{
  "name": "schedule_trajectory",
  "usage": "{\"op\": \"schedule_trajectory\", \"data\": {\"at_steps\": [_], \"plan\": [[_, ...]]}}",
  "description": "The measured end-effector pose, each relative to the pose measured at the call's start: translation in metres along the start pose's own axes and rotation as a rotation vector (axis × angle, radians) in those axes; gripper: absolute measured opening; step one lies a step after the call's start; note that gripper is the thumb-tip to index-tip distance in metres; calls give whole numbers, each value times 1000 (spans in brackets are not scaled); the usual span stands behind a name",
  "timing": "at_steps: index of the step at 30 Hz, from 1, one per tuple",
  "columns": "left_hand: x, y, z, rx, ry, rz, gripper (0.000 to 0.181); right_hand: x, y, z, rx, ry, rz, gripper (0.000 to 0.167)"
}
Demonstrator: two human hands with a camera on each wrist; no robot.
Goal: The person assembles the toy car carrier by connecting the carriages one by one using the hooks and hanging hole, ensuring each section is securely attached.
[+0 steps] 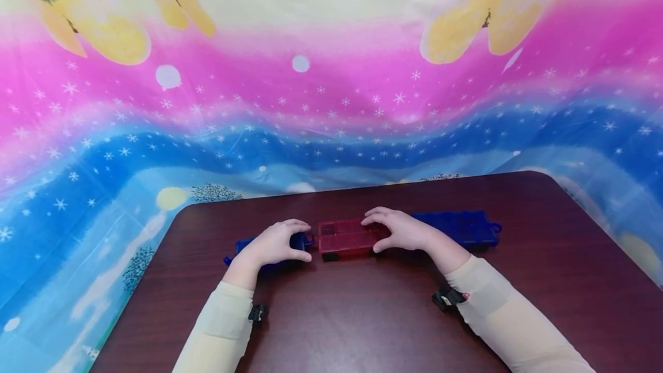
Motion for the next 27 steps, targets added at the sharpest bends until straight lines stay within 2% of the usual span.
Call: {"op": "schedule_trajectory", "data": {"at_steps": [8, 13, 19, 22, 27], "plan": [[-1, -2, 0, 15, -11, -21, 77, 0, 2, 0, 5, 5, 7, 58], [-3, -3, -2, -8, -46, -14, 82, 1, 0, -1, -1, 38, 19, 65], [-14, 2, -4, -32, -35, 61, 89, 8, -2, -9, -39, 121, 40, 79], [-21, 8, -6, -49, -25, 96, 90, 10, -4, -16, -78, 116, 24, 83], [-34, 16, -10, -57, -24, 116, 92, 10, -11, -26, -115, 87, -3, 87]]}}
Point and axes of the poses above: each hand's wrist, its own y-axis towards the middle knuckle, its own z-axis out of the palm, x = y × z, the point moved 5 cm from there along y, towards the middle knuckle, and after that the axes turned 2 degrees about x, right-handed, at the moved point
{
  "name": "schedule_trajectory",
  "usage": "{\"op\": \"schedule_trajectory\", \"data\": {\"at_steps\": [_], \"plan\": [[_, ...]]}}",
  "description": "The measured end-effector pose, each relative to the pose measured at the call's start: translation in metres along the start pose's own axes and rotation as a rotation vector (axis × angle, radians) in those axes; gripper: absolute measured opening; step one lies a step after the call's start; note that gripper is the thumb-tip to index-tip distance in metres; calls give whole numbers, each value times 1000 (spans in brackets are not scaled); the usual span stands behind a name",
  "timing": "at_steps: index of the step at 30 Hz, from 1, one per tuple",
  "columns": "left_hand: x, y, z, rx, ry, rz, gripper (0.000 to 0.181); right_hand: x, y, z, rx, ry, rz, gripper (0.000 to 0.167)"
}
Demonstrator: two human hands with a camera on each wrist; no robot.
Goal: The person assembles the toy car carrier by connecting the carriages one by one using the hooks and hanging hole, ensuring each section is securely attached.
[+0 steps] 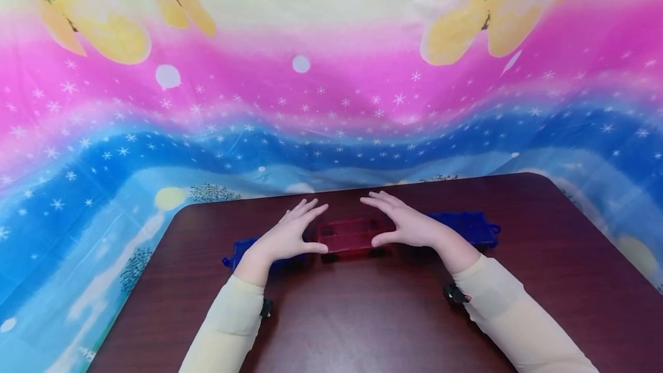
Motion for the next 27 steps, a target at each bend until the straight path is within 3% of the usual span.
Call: {"op": "schedule_trajectory", "data": {"at_steps": [7, 15, 22, 27], "plan": [[-19, 15, 3, 16, -8, 34, 94, -10, -16, -15, -28, -15, 8, 90], [-39, 37, 16, 57, 11, 78, 96, -30, -40, -35, -34, -45, 38, 87], [-47, 49, 27, 73, 11, 108, 96, -50, -63, -48, -44, -93, 27, 83], [-50, 51, 31, 88, 20, 111, 96, -63, -75, -55, -28, -106, 68, 83]]}}
Point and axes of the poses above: each hand's wrist, its own y-axis towards the middle knuckle, its own z-axis out of the palm, x = y × z, the point moved 5 cm from there along y, towards the middle knuckle, and after that the axes turned 2 degrees about x, right-handed, at the moved point
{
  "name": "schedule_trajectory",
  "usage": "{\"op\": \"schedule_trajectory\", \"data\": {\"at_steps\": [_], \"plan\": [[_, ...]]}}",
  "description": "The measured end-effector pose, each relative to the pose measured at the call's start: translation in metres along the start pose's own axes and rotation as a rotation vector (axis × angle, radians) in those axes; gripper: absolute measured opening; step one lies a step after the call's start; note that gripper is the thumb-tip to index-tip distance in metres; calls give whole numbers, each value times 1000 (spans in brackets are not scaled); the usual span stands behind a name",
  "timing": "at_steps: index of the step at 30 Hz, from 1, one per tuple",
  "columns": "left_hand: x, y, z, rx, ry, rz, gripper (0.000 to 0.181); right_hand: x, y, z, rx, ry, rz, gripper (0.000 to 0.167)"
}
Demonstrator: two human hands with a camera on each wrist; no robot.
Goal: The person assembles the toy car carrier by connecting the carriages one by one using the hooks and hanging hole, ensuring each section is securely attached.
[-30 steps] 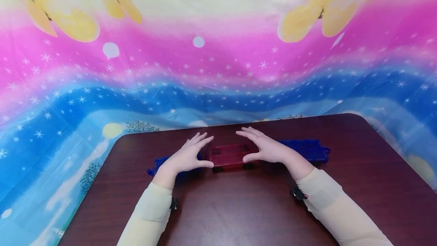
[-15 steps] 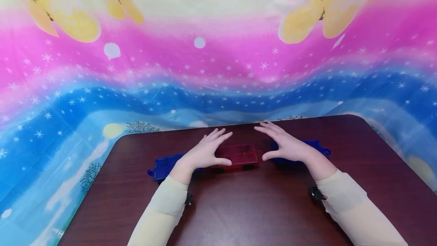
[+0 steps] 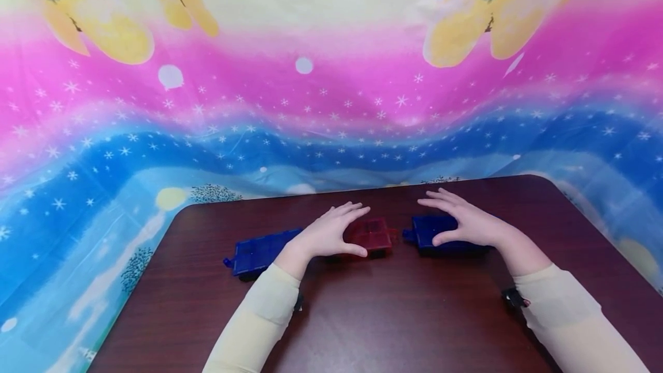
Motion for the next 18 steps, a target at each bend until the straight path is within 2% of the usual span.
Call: {"op": "schedule_trajectory", "data": {"at_steps": [6, 18], "plan": [[1, -1, 3, 29, -5, -19, 95, -10, -7, -1, 19, -23, 38, 85], [0, 1, 10, 64, 99, 14, 77, -14, -9, 3, 54, -47, -1, 72]]}}
Point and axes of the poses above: each hand's wrist, its own y-axis towards the middle knuckle, its own z-axis out of the palm, x = y × z, the point moved 5 cm from there along y, towards the middle knuckle, and after that the axes turned 2 degrees about x, right-handed, at the moved point
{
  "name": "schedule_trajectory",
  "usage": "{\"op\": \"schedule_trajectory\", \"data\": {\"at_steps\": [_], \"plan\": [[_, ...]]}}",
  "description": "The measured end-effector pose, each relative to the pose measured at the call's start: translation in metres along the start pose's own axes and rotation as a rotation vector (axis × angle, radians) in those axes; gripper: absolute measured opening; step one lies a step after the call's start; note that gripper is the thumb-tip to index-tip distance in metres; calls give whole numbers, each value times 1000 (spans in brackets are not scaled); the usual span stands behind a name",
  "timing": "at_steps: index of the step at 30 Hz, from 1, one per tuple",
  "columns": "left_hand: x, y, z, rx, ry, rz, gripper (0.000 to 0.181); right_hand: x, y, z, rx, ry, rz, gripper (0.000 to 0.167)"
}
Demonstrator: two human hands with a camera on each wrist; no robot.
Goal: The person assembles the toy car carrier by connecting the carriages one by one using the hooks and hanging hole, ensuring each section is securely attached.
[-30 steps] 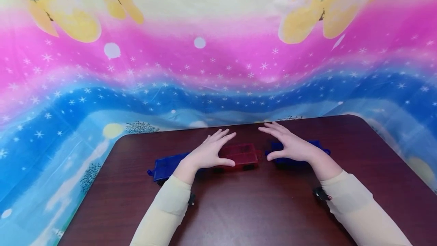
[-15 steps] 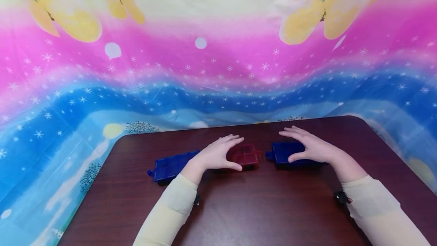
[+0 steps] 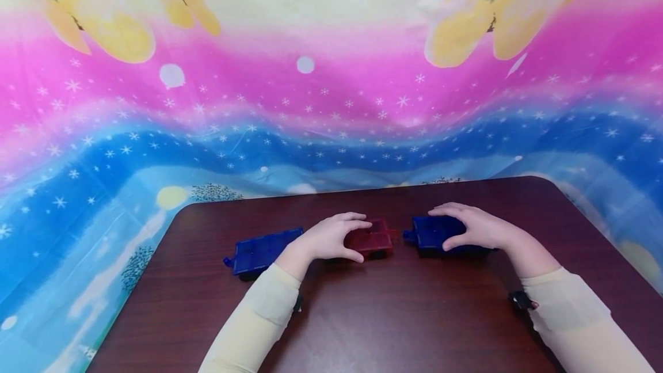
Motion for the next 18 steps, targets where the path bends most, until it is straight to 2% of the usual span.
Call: {"op": "schedule_trajectory", "data": {"at_steps": [7, 18], "plan": [[4, 0, 2, 6, 3, -26, 71, -3, 0, 3, 40, -6, 10, 64], [8, 1, 2, 10, 2, -42, 66, -4, 0, 4, 43, -1, 13, 60]]}}
Point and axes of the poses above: each hand's wrist, its own y-axis towards the middle knuckle, its own z-axis out of the palm, x = y × z, the point moved 5 cm from there along y, towards the middle knuckle, and after that the axes turned 2 degrees about x, right-handed, at the moved point
